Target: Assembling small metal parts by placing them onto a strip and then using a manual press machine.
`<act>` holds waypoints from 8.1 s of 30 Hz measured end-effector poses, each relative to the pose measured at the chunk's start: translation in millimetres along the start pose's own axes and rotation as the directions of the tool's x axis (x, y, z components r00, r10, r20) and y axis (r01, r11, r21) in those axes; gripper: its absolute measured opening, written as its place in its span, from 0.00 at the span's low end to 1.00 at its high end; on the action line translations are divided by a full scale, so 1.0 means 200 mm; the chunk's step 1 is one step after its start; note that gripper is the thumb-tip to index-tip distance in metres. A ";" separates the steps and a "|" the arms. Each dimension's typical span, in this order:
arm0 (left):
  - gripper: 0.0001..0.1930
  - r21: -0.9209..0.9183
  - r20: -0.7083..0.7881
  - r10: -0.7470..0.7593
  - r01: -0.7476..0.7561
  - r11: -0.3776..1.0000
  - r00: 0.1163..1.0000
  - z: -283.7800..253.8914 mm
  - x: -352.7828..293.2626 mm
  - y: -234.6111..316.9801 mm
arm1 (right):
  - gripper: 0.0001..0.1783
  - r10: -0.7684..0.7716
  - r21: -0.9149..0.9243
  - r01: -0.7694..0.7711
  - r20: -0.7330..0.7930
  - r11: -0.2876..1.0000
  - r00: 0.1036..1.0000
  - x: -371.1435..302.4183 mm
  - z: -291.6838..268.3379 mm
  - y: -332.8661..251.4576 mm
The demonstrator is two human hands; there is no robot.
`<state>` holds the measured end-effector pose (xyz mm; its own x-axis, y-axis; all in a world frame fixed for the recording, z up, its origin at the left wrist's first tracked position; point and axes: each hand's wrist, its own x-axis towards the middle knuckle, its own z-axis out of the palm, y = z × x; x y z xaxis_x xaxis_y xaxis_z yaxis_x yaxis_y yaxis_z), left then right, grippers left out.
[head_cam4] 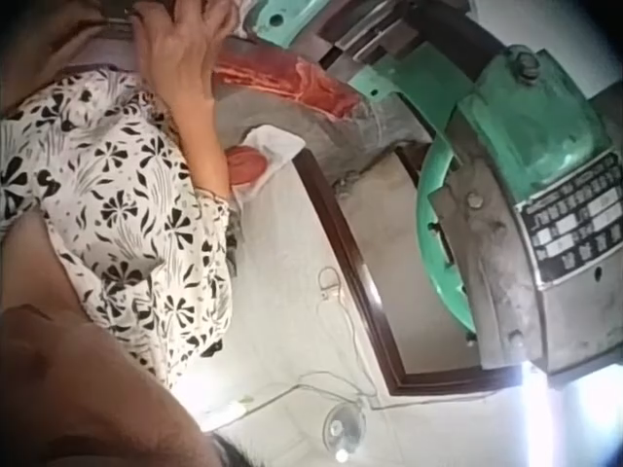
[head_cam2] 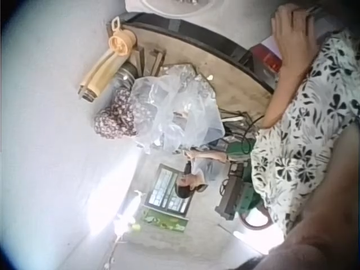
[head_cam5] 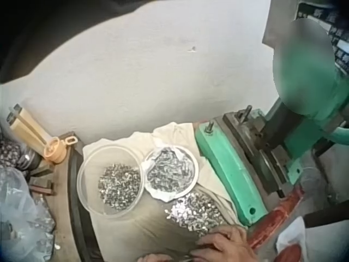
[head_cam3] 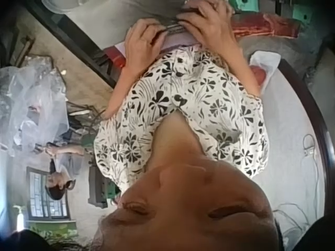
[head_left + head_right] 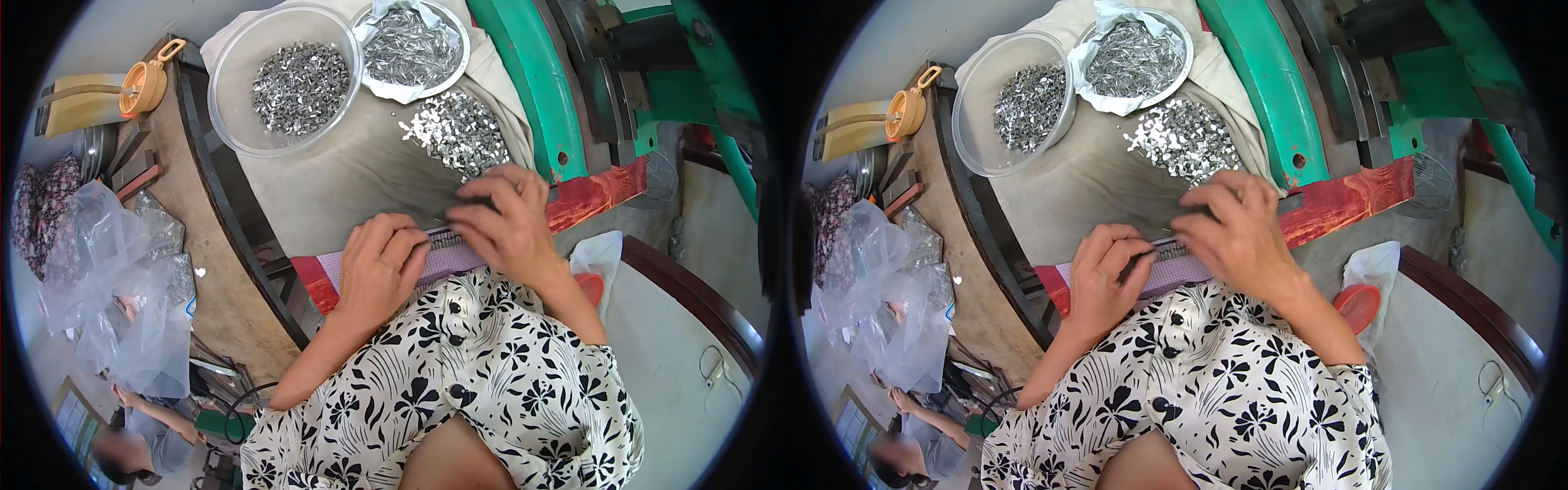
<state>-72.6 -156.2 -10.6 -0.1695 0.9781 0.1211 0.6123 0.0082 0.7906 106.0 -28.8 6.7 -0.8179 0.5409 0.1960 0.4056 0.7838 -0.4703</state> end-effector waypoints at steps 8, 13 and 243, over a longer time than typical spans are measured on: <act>0.08 0.067 -0.111 0.020 -0.013 0.998 0.994 0.03 0.26 -0.06 | 0.10 0.020 -0.093 -0.033 -0.133 0.995 0.991 0.16 0.06 0.11; 0.09 0.189 -0.052 0.064 -0.054 0.981 0.997 0.07 0.38 -0.06 | 0.13 0.027 -0.039 -0.028 -0.030 0.999 0.999 0.12 0.01 0.08; 0.21 0.099 0.011 0.039 -0.040 0.994 0.999 0.04 -0.02 -0.01 | 0.08 0.083 0.042 -0.084 0.018 0.996 0.996 0.05 -0.03 0.09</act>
<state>-66.8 -158.3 -16.5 -0.1368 0.9799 0.1454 0.6920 -0.0105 0.7218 107.4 -8.3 4.8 -0.7888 0.5984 0.1406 0.4551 0.7222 -0.5208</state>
